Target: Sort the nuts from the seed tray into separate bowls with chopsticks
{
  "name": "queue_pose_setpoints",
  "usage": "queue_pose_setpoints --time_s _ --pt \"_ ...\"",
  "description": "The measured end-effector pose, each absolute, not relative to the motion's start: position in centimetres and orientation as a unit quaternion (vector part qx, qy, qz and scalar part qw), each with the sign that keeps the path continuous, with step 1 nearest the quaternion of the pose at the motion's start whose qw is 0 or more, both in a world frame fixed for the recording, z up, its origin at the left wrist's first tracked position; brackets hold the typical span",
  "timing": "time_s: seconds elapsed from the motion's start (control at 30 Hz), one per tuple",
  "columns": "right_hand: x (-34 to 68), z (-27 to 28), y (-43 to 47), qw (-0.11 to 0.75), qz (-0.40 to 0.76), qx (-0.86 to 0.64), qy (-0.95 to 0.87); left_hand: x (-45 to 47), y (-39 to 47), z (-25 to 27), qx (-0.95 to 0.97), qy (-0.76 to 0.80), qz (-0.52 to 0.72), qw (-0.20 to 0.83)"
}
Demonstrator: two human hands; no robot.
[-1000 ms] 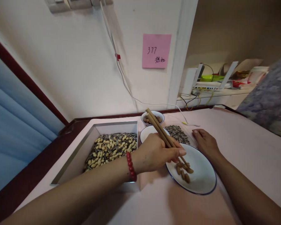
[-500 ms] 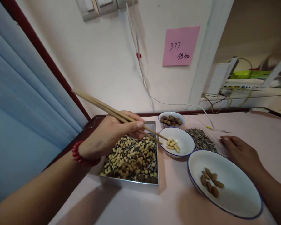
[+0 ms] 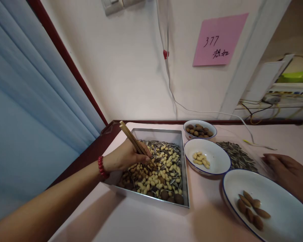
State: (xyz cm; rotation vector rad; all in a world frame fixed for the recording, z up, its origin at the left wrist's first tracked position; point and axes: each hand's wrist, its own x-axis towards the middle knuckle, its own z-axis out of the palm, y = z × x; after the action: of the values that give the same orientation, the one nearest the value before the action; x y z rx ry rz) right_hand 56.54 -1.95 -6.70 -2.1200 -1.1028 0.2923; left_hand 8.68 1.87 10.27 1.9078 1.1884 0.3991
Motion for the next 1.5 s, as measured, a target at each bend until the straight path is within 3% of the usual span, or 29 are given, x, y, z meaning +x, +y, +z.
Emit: queue_pose_setpoints --time_s 0.27,0.63,0.87,1.07,1.3,1.5 --pt "56.6 -6.8 -1.9 0.361 0.109 -0.822 -0.427 8.6 2.7 8.9 0.803 0.435 0.108 0.392" --pt "56.6 -6.7 -1.9 0.362 0.112 -0.822 -0.425 8.9 2.2 8.2 0.792 0.441 0.132 0.401" --pt "56.3 -6.4 -1.9 0.367 0.113 -0.821 -0.422 8.8 2.1 9.3 0.709 0.465 0.221 0.482" --pt "56.9 -7.4 -1.6 0.381 0.099 -0.811 -0.433 8.0 1.5 11.5 0.646 0.499 0.301 0.493" --pt "56.3 -6.8 -1.6 0.389 0.101 -0.802 -0.442 11.3 0.1 13.7 0.621 0.408 0.356 0.566" --pt "56.3 -6.9 -1.7 0.401 0.106 -0.787 -0.457 19.2 -1.7 14.7 0.63 0.302 0.318 0.641"
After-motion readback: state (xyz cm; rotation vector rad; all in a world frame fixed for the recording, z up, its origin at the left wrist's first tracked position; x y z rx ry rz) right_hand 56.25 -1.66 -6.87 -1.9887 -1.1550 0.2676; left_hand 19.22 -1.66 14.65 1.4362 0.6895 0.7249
